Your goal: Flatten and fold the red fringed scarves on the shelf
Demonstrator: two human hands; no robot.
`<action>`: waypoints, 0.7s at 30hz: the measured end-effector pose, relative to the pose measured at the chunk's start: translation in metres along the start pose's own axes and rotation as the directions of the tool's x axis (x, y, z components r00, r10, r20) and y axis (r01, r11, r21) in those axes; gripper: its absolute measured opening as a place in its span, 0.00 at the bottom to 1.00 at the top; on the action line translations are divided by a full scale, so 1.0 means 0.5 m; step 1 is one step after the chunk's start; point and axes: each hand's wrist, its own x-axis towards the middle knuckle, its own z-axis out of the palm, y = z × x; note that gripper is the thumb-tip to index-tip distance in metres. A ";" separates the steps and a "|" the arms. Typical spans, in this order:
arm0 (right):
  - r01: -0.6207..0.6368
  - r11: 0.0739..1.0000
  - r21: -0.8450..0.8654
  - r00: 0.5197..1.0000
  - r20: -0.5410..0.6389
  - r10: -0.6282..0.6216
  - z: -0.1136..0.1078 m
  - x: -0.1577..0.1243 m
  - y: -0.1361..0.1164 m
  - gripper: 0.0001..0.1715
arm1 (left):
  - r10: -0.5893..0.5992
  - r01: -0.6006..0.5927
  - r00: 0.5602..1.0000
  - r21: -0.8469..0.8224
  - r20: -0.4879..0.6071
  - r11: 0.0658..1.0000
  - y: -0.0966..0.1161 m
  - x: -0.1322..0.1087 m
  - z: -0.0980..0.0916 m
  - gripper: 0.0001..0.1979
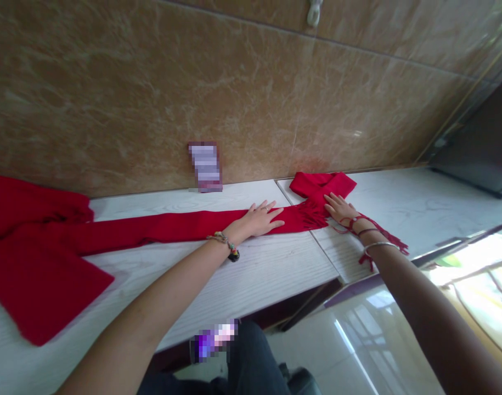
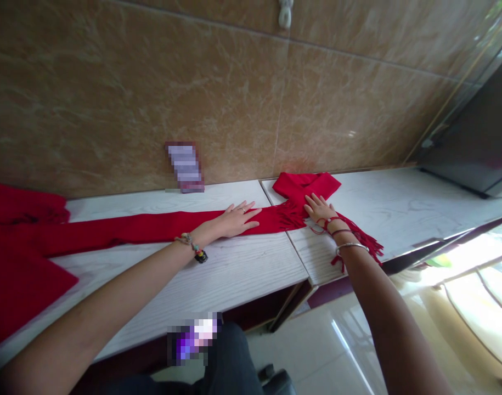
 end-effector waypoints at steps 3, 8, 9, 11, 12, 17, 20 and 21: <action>-0.118 0.989 0.087 0.991 -0.055 0.123 -0.024 0.008 -0.062 0.28 | -0.032 0.033 0.998 0.024 -0.051 0.999 -0.018 -0.031 -0.001 0.29; 0.209 0.950 0.233 0.975 0.024 -0.221 -0.056 0.035 -0.227 0.30 | -0.123 0.130 0.987 0.072 -0.101 0.989 -0.073 -0.129 -0.005 0.28; 0.247 0.942 0.226 0.960 0.074 -0.269 -0.061 0.041 -0.259 0.31 | -0.153 0.162 0.982 0.082 -0.106 0.983 -0.089 -0.153 -0.004 0.28; 0.275 0.941 0.196 0.933 0.182 -0.311 -0.072 0.055 -0.310 0.32 | -0.222 0.235 0.968 0.109 -0.118 0.966 -0.126 -0.206 -0.004 0.27; 0.276 0.944 0.178 0.922 0.229 -0.313 -0.079 0.063 -0.329 0.32 | -0.260 0.276 0.957 0.122 -0.126 0.954 -0.147 -0.234 -0.004 0.27; 0.250 0.966 0.058 0.895 0.366 -0.254 -0.118 0.098 -0.363 0.30 | -0.498 0.521 0.850 0.130 -0.173 0.844 -0.260 -0.391 -0.019 0.27; 0.226 0.974 0.004 0.905 0.369 -0.212 -0.127 0.111 -0.364 0.24 | -0.636 0.663 0.741 0.087 -0.214 0.743 -0.318 -0.478 -0.020 0.28; 0.218 0.976 0.000 0.916 0.346 -0.205 -0.127 0.114 -0.365 0.23 | -0.669 0.692 0.713 0.064 -0.210 0.719 -0.333 -0.501 -0.017 0.28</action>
